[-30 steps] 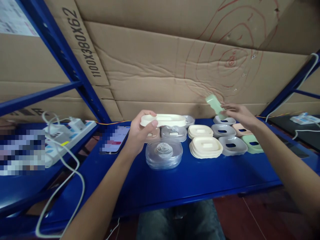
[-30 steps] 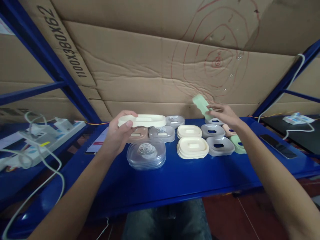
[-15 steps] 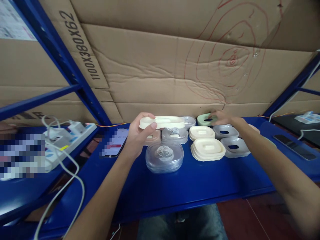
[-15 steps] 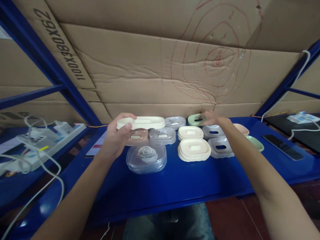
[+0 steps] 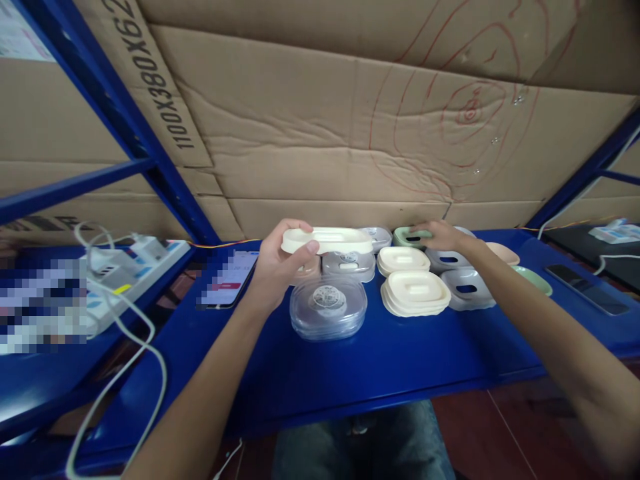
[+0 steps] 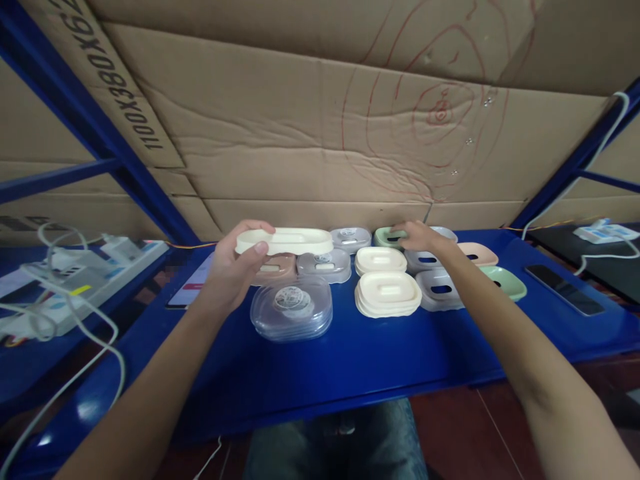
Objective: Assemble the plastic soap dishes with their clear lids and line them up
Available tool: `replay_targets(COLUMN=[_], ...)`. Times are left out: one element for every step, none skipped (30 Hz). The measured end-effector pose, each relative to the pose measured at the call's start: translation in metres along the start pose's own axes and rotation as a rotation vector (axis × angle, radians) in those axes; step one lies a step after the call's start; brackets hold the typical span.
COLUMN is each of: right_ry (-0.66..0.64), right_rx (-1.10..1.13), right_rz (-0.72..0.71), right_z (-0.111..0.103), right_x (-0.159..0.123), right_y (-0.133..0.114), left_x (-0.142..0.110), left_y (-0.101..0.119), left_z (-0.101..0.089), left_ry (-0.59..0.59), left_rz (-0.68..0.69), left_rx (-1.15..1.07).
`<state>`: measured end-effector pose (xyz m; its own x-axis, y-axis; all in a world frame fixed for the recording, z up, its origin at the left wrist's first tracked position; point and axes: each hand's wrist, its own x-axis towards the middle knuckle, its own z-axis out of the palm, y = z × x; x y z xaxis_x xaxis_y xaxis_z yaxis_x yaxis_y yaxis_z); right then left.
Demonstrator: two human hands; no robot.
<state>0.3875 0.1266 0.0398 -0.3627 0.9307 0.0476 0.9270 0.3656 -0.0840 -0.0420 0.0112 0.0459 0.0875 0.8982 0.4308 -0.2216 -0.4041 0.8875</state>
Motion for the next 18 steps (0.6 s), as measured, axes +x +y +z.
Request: replay_targets(right_ry=[0.015,0.022,0.020,0.007,-0.013,-0.032,-0.047,-0.058,-0.065,-0.069,-0.071,-0.073,-0.073,-0.072,-0.069,-0.062,-0.052,-0.036], right_rx=[-0.004,-0.012,-0.022,-0.034,-0.048,-0.061,-0.073,-0.082,-0.089,-0.096,-0.100,-0.102,-0.102,-0.101,-0.097,-0.091,-0.083,-0.074], right_rz=[-0.011,-0.017,-0.016,-0.008,0.004,0.017,0.028,0.036,0.042,0.047,0.050,0.053,0.055,0.059,0.064,0.071,0.079,0.089], right_z=[-0.001,-0.001,-0.001,0.000,0.002,0.004,0.006,0.008,0.009,0.010,0.011,0.012,0.012,0.013,0.013,0.013,0.012,0.011], right_x=[0.000,0.000,0.001,0.002,0.003,0.004,0.005,0.005,0.005,0.005,0.004,0.004,0.003,0.003,0.003,0.003,0.002,0.001], right_y=[-0.003,-0.007,-0.010,-0.013,-0.016,-0.018,-0.021,-0.023,-0.025,-0.026,-0.028,-0.029,-0.031,-0.032,-0.034,-0.035,-0.037,-0.039], left_x=[0.000,0.000,0.000,0.000,0.000,0.000,0.000,0.000,0.000,0.000,0.000,0.000,0.000,0.000,0.000,0.000,0.000,0.000], left_y=[0.000,0.000,-0.001,-0.001,-0.002,-0.002,-0.002,-0.002,-0.002,-0.001,0.000,0.000,0.001,0.002,0.002,0.003,0.003,0.003], left_z=[0.000,0.000,0.000,0.000,0.000,-0.001,-0.001,-0.001,0.000,0.000,0.001,0.002,0.003,0.003,0.004,0.004,0.005,0.005], left_ry=[0.000,0.000,0.000,0.000,-0.001,-0.003,-0.005,-0.007,-0.008,-0.007,-0.006,-0.005,-0.002,0.001,0.003,0.001,-0.002,-0.006], left_rz=[-0.005,-0.009,-0.013,-0.017,-0.019,-0.020,-0.021,-0.023,-0.023,-0.020,-0.013,-0.002,0.010,0.024,0.032,0.034,0.031,0.027], left_rx=[0.005,0.012,0.018,0.022,0.025,0.027,0.029,0.031,0.037,0.045,0.056,0.070,0.086,0.101,0.114,0.120,0.121,0.119])
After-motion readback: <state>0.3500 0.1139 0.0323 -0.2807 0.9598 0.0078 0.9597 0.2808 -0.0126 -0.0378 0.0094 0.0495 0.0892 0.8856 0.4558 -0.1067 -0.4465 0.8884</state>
